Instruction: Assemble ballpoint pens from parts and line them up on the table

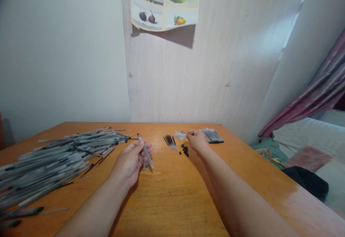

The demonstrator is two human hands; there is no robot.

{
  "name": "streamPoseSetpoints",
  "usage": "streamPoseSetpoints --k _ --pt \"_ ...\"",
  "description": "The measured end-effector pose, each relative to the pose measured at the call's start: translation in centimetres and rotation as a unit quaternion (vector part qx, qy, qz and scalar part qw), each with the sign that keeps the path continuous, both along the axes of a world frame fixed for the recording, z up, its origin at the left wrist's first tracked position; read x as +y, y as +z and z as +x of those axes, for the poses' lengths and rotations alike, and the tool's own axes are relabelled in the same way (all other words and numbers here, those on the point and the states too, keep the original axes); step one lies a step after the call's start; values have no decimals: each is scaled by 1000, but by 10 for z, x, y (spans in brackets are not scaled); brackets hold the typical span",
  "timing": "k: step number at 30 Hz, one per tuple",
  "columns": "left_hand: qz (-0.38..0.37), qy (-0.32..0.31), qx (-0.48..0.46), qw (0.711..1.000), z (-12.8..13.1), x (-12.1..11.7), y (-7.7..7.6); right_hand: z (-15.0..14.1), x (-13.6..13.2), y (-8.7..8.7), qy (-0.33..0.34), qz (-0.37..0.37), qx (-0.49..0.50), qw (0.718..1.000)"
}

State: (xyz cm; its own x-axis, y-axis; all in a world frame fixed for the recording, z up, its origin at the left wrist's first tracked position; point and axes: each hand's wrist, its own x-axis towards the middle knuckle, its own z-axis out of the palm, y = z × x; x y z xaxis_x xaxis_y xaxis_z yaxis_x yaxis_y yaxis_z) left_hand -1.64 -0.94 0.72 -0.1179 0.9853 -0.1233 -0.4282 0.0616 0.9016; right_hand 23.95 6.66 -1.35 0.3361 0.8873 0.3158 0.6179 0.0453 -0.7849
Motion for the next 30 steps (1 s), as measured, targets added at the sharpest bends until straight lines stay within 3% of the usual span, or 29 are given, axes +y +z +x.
streamPoseSetpoints --k 14,23,30 --pt "1 23 -24 999 -6 3 1 -3 67 -18 -25 -106 -179 978" --pt "1 20 -33 999 -8 3 -1 -12 88 -21 -8 -117 -205 972" --pt "6 16 -28 999 -8 5 -3 -11 93 -27 6 -95 -163 982"
